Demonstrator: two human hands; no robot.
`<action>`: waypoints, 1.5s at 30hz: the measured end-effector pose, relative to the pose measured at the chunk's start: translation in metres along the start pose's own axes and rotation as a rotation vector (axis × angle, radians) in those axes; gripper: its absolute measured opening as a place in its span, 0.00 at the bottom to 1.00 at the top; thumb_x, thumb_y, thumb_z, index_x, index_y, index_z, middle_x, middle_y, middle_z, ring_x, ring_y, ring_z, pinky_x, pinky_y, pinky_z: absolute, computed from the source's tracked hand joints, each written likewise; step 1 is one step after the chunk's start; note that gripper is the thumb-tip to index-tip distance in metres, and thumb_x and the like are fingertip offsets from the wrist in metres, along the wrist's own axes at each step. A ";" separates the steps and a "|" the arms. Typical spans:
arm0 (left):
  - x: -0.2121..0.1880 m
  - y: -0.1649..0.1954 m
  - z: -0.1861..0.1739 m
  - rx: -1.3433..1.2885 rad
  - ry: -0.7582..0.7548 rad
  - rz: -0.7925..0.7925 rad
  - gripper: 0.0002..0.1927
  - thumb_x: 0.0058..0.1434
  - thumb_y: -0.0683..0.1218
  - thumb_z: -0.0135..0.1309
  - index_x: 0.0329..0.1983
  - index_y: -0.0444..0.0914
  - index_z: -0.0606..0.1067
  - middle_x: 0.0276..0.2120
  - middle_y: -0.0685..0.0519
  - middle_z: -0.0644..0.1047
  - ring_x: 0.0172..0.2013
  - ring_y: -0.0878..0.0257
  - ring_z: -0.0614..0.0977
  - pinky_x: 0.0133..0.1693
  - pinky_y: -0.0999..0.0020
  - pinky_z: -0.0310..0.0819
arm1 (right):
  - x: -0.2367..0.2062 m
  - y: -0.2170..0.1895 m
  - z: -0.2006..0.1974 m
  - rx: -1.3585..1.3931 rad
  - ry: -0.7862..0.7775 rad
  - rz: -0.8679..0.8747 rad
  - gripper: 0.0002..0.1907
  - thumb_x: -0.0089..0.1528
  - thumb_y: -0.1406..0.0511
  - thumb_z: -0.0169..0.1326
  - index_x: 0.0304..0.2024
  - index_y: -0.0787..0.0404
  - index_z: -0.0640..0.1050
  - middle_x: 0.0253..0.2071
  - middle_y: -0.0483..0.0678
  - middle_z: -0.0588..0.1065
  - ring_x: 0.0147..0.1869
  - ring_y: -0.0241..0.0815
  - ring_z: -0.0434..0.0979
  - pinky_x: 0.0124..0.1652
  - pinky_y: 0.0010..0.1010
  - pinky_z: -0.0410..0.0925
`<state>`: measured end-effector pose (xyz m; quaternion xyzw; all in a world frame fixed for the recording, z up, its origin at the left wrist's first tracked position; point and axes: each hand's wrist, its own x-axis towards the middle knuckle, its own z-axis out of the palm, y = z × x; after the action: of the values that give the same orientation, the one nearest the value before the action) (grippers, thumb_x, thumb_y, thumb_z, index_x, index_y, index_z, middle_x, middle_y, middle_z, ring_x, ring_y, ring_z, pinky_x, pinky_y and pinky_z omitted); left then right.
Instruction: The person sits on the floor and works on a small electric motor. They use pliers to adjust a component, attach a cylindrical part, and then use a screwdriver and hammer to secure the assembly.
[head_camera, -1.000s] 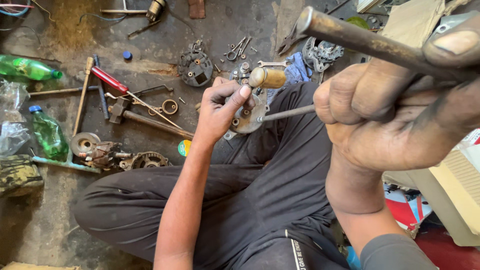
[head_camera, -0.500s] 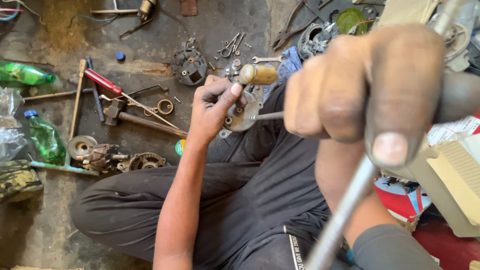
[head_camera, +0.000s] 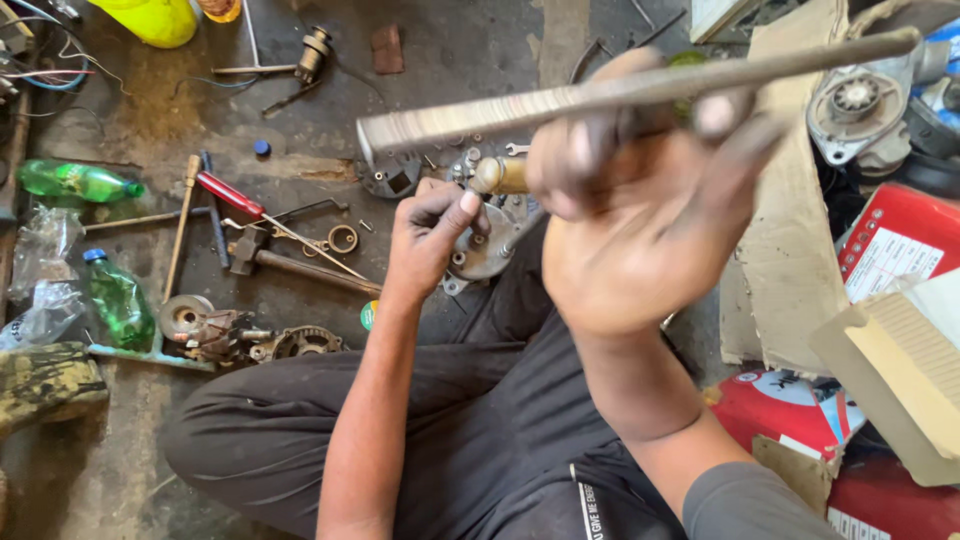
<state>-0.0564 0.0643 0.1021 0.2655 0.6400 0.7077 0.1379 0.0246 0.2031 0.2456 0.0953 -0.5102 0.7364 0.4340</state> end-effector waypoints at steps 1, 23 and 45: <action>0.000 0.000 0.000 -0.014 0.000 -0.012 0.17 0.72 0.50 0.53 0.28 0.37 0.79 0.26 0.57 0.78 0.38 0.68 0.71 0.43 0.68 0.65 | 0.007 -0.004 0.001 0.109 -0.036 0.075 0.19 0.73 0.52 0.45 0.62 0.51 0.69 0.23 0.48 0.64 0.18 0.34 0.55 0.22 0.27 0.56; -0.004 -0.001 -0.006 0.043 0.039 0.077 0.17 0.70 0.51 0.55 0.30 0.37 0.81 0.27 0.56 0.79 0.38 0.65 0.71 0.45 0.66 0.64 | 0.076 -0.017 0.013 0.527 -0.984 0.454 0.33 0.73 0.54 0.49 0.77 0.43 0.53 0.32 0.51 0.75 0.25 0.40 0.75 0.29 0.33 0.73; -0.004 0.003 -0.001 0.013 0.057 0.065 0.16 0.70 0.51 0.55 0.29 0.37 0.81 0.26 0.56 0.79 0.38 0.65 0.71 0.46 0.66 0.64 | 0.067 -0.023 0.001 0.478 -0.821 0.784 0.39 0.64 0.48 0.55 0.67 0.67 0.63 0.33 0.52 0.64 0.20 0.30 0.49 0.21 0.22 0.51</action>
<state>-0.0535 0.0609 0.1043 0.2665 0.6395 0.7149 0.0947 0.0006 0.2408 0.3010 0.2709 -0.4535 0.8384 -0.1344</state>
